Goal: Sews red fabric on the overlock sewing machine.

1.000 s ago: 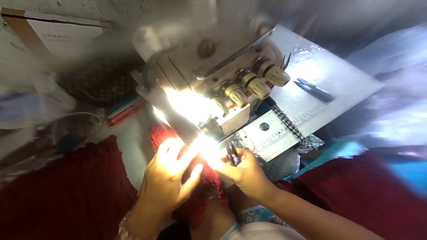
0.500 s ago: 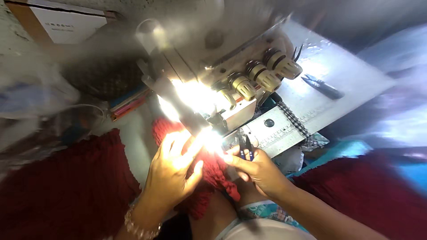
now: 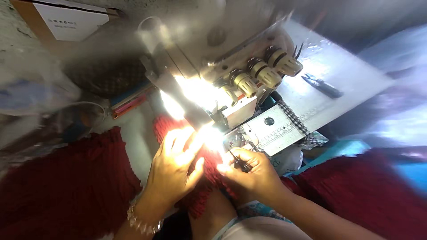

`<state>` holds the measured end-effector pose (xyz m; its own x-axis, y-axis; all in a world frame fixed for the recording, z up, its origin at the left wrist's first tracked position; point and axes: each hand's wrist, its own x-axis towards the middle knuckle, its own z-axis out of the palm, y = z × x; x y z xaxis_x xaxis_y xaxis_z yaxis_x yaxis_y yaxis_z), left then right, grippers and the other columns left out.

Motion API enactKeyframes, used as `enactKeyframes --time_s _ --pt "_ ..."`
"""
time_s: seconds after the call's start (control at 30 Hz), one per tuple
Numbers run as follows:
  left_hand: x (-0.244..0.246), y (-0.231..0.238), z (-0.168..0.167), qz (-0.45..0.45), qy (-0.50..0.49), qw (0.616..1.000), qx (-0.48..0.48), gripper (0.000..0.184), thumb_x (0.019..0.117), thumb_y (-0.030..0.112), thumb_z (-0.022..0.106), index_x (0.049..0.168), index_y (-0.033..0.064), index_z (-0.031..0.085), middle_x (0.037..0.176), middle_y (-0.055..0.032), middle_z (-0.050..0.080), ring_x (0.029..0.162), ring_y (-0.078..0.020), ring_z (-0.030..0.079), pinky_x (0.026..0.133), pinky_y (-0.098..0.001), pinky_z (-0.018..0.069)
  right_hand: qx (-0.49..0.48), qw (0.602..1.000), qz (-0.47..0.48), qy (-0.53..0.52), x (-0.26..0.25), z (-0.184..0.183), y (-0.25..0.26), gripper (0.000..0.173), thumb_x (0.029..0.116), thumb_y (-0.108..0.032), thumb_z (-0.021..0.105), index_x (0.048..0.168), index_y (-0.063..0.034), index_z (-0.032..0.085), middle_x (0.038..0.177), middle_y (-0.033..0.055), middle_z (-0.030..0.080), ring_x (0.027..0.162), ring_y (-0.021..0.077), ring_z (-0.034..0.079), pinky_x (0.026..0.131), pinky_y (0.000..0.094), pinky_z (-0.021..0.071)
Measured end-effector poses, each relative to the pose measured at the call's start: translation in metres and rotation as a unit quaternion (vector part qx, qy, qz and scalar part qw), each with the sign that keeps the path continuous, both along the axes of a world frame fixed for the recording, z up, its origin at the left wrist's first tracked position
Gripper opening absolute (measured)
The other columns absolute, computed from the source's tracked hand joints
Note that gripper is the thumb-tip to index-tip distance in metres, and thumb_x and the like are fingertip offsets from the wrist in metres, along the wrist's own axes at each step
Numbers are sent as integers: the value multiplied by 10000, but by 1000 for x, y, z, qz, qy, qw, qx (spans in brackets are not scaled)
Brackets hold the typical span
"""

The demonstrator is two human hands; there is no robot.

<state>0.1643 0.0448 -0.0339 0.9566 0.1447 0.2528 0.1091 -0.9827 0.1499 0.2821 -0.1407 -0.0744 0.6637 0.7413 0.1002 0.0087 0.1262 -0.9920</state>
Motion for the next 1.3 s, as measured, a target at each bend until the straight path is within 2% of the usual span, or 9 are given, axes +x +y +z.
enactKeyframes --time_s 0.23,0.37,0.5,0.63,0.8,0.97,1.07,1.2,1.3 --pt "0 1 -1 -4 -4 1000 7 456 993 389 439 1312 224 720 1406 -112 633 1332 -311 536 991 -436 442 -29 979 -18 202 -1 3 3 163 815 -79 792 762 -146 654 712 -79 656 562 -42 541 507 113 430" --pt "0 1 -2 -7 -5 1000 4 455 996 387 436 1319 226 714 1409 -107 631 1334 -305 536 1000 -442 442 -47 962 14 268 5 10 5 183 833 -10 776 989 -68 701 705 -73 672 550 -31 555 507 122 445" --pt "-1 3 -4 -10 -7 1000 -3 461 1003 405 423 1322 238 712 1417 -103 629 1358 -305 518 1015 -443 428 -34 984 21 175 5 16 -1 53 855 -94 771 895 -115 745 738 -103 680 565 -66 544 529 99 457" --pt "-2 4 -7 -14 -19 1000 -9 454 1008 403 426 1314 232 715 1418 -111 627 1373 -304 508 1037 -445 420 -55 990 11 131 7 1 1 77 862 -160 784 875 -139 711 661 -135 603 501 -83 461 472 94 384" --pt "-7 3 -5 -11 -37 998 -42 430 1013 398 463 1298 203 718 1394 -90 645 1381 -273 507 1102 -408 407 -10 998 20 59 3 11 -2 81 917 -212 727 890 -142 696 670 -148 573 518 -111 450 477 71 385" --pt "-5 9 -7 -8 -40 998 -40 430 1000 423 469 1251 212 748 1387 -96 651 1381 -285 518 1092 -427 419 -26 995 10 94 1 -8 4 121 916 -195 711 833 -152 634 651 -140 522 518 -92 426 481 87 349" --pt "-4 -3 -1 1 -45 999 23 426 1002 409 458 1259 225 744 1350 -95 676 1342 -329 557 1117 -503 405 -13 998 20 61 0 -5 2 127 941 -218 683 856 -147 621 663 -138 502 536 -100 422 492 76 349" --pt "-3 -29 4 9 -49 996 75 484 1021 473 425 1253 191 742 1268 -64 723 1186 -291 646 1010 -423 475 -14 1000 3 24 1 -3 -4 126 936 -215 682 854 -137 626 680 -134 513 559 -108 426 508 62 347" --pt "-4 -31 5 12 -36 998 49 507 1017 496 434 1281 179 728 1298 -67 709 1234 -287 630 1050 -413 468 -7 1000 -4 23 0 -4 -5 113 930 -204 685 860 -136 629 679 -133 523 556 -110 425 504 59 351"
